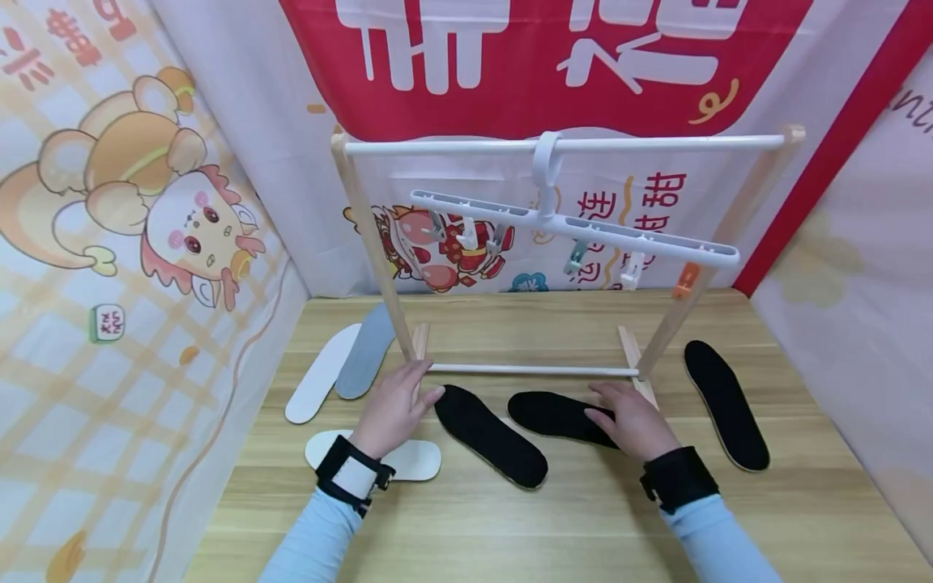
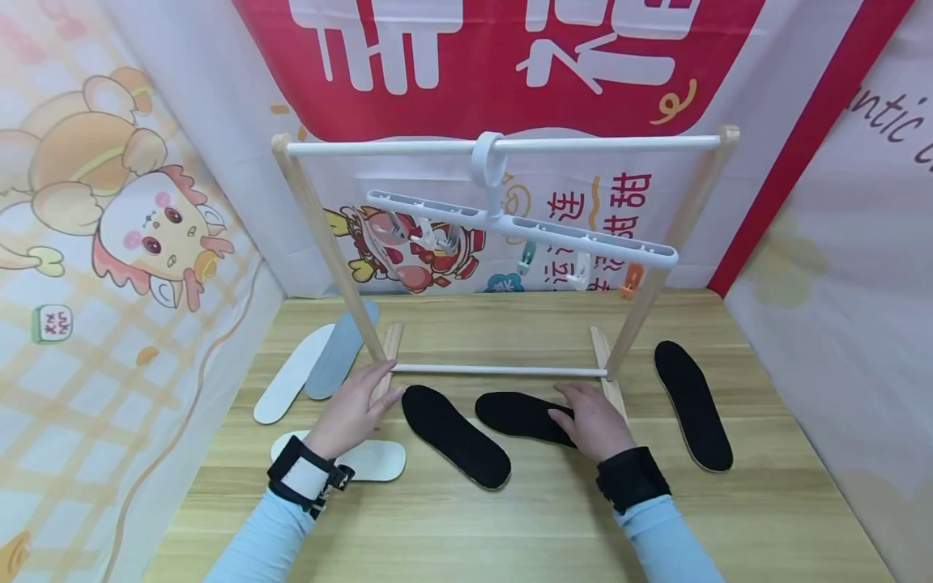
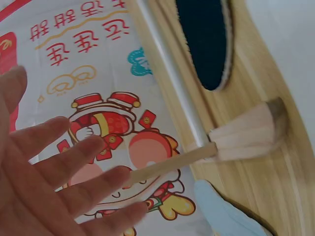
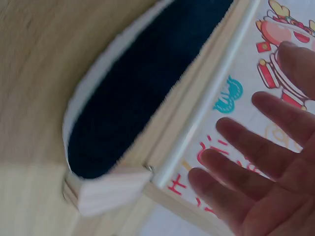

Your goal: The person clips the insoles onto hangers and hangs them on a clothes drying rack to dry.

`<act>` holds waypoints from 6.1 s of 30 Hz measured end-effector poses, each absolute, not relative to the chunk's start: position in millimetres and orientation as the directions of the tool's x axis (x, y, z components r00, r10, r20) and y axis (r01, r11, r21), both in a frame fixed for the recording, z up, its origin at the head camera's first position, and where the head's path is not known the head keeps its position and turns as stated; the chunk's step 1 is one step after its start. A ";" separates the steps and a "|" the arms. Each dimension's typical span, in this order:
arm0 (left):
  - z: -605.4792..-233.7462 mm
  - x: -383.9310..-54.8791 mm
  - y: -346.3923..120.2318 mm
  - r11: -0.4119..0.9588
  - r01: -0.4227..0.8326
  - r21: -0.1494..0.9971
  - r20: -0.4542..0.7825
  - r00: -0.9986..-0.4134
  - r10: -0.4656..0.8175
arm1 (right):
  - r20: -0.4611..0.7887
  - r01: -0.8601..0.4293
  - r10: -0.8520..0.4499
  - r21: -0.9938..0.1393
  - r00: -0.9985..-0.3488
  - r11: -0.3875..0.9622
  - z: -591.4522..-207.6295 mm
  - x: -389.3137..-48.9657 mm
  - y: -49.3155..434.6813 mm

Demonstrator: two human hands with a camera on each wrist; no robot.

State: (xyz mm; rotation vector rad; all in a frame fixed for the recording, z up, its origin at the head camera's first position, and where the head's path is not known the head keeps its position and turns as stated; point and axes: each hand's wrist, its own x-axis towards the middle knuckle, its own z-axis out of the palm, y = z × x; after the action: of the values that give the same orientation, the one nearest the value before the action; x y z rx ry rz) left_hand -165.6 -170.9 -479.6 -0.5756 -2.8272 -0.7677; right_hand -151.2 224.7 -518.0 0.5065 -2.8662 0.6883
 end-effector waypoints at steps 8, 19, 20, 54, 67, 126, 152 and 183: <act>-455.2 -176.9 -173.9 0.585 0.399 0.706 0.335 -0.916 0.220 | 0.233 -0.405 -0.336 -0.393 -0.912 0.826 -532.7 -166.5 210.4; -400.8 -202.5 -172.9 0.347 0.365 0.864 0.321 -0.930 0.179 | 0.156 -0.385 -0.353 -0.290 -0.922 0.876 -546.0 -167.4 188.4; -397.3 -205.0 -171.9 0.335 0.362 0.870 0.319 -0.931 0.179 | 0.153 -0.381 -0.350 -0.296 -0.924 0.876 -545.5 -167.0 186.9; -330.1 -252.6 -138.5 -0.027 0.236 0.971 0.237 -0.960 0.151 | 0.369 -0.311 -0.013 -0.764 -0.929 0.565 -443.7 -115.5 168.0; -320.1 -226.0 -159.9 0.101 0.360 0.927 0.349 -0.930 0.113 | 0.314 -0.314 -0.089 -0.801 -0.945 0.510 -433.8 -118.8 140.0; -328.1 -192.5 -155.1 0.144 0.279 0.949 0.258 -0.954 0.151 | 0.208 -0.234 -0.158 -0.957 -0.965 0.172 -440.2 -153.0 64.7; -326.9 -194.4 -154.9 0.120 0.283 0.952 0.263 -0.952 0.157 | 0.185 -0.218 -0.209 -0.964 -0.960 0.152 -390.6 -140.2 56.1; -322.2 -191.5 -156.8 0.143 0.280 0.949 0.257 -0.953 0.159 | 0.200 -0.228 -0.217 -0.967 -0.955 0.114 -415.7 -158.3 54.3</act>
State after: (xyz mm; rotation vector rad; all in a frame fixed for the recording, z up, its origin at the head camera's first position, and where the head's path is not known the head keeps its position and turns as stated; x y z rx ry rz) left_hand -191.5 -156.8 -322.2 -0.4436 -2.3011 -1.9474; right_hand -158.3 54.3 -415.7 0.4677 -2.3383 2.0319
